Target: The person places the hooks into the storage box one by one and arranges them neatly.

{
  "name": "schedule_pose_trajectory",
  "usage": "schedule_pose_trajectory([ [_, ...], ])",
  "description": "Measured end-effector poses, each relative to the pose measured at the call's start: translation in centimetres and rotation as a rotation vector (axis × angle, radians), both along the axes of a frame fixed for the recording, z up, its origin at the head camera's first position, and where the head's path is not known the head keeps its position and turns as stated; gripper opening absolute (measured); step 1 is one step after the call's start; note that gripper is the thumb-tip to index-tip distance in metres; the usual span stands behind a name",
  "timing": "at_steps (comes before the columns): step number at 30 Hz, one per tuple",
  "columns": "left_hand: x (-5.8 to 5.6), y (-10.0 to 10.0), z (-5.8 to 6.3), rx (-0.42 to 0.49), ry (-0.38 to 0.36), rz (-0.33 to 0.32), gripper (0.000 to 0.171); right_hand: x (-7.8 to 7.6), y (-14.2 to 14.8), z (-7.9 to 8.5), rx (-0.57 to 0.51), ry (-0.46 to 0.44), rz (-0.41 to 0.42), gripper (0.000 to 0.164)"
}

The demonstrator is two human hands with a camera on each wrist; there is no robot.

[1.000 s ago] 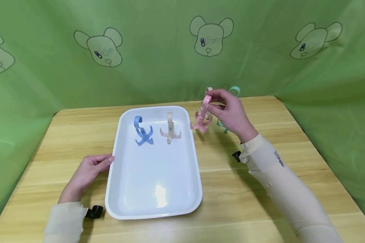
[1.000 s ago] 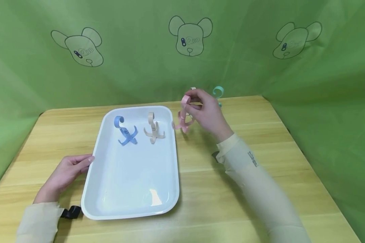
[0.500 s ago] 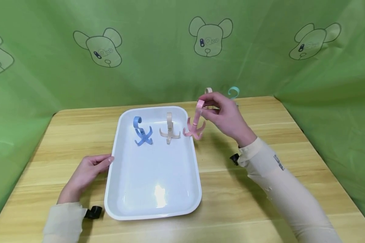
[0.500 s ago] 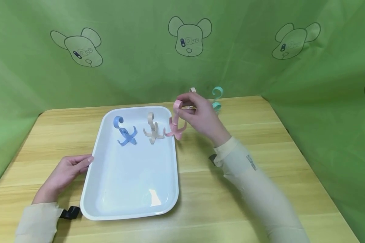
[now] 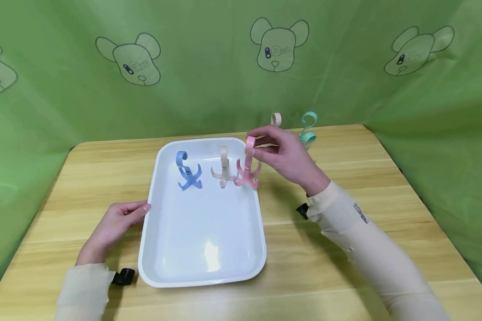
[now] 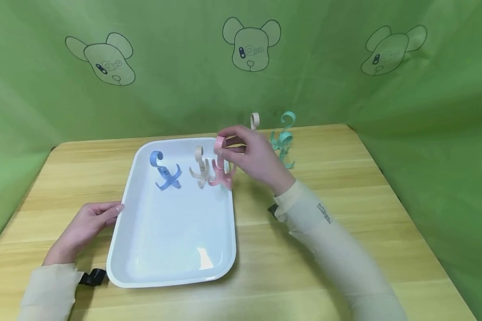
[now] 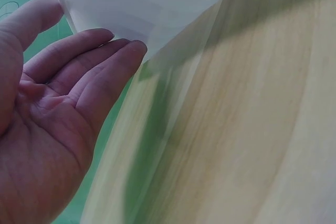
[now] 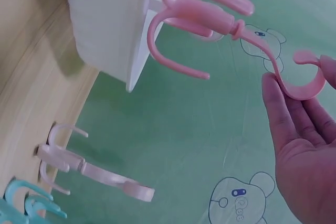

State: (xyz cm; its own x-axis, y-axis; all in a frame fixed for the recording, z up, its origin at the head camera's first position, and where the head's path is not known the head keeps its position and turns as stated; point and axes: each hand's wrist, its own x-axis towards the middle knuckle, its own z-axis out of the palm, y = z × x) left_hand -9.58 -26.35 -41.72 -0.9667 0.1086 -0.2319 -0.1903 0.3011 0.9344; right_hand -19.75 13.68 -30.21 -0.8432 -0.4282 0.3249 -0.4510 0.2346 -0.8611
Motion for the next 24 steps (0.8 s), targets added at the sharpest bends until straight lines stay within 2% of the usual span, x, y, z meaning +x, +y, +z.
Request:
schedule_pose_trajectory([
  [17,-0.1,0.0,-0.2,0.027,0.021,-0.006,0.053,0.4,-2.1,-0.5,-0.044,-0.018,0.14,0.03],
  [24,-0.1,0.0,-0.1,0.011,0.014,-0.012,0.054,0.5,-3.4,-0.6,0.01,0.021,0.213,0.029],
])
